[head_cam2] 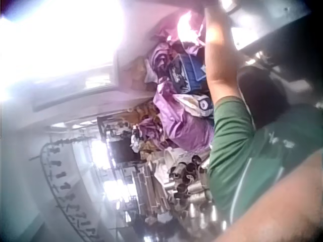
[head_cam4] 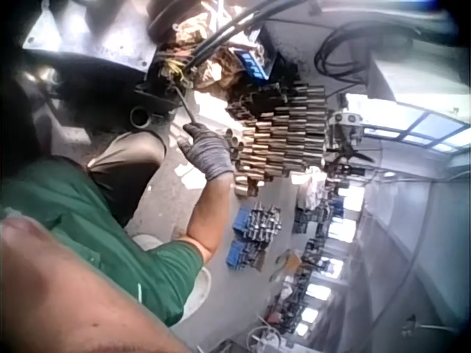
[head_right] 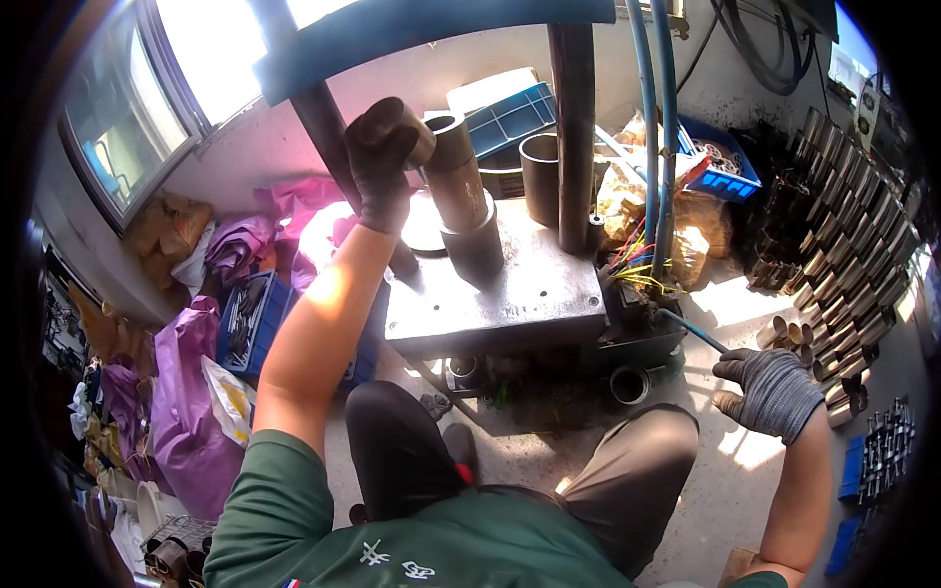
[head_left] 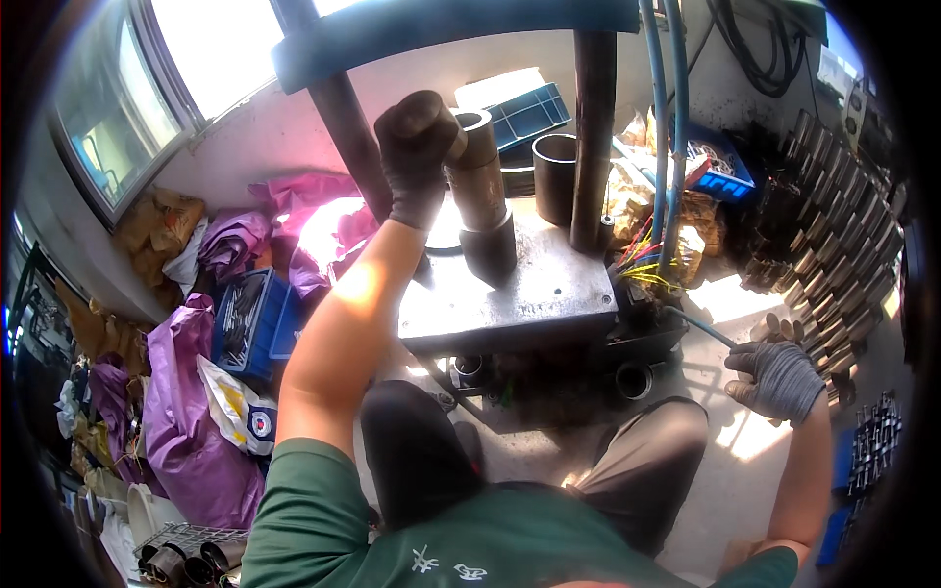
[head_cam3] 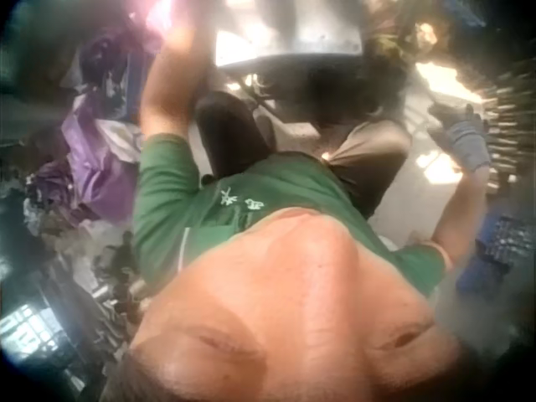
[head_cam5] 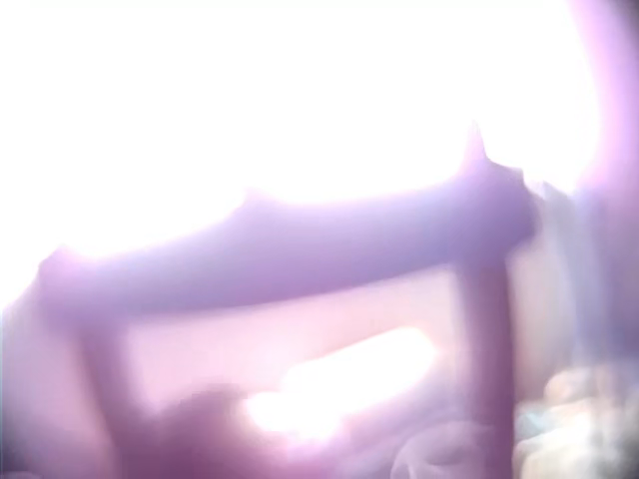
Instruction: The person disassembles motor assemblies by placing each housing into a press machine, operating the lever to press out the inner stator core, and sorting the separated parts into containers by hand.
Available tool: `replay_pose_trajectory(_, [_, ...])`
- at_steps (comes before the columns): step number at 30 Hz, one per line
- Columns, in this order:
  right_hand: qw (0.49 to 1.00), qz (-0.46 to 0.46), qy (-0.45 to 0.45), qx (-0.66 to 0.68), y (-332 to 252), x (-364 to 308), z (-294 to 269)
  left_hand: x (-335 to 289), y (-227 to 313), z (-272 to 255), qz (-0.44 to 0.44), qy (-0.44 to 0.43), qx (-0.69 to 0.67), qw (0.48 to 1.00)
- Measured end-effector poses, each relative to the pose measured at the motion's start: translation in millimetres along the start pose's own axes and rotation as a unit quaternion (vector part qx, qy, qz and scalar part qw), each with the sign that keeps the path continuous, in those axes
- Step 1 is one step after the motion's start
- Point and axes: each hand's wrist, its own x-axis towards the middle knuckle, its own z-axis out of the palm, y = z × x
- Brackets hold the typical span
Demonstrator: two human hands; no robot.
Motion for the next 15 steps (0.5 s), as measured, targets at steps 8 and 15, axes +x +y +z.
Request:
replay_pose_trajectory(8, [0.999,-0.039,-0.019,-0.007,-6,-6,28,41,-57,10,-0.158,0.093,0.199,0.963])
replay_pose_trajectory(15, [0.998,0.038,-0.048,-0.013,-32,-27,92,28,-69,0,-0.186,0.054,0.283,0.939])
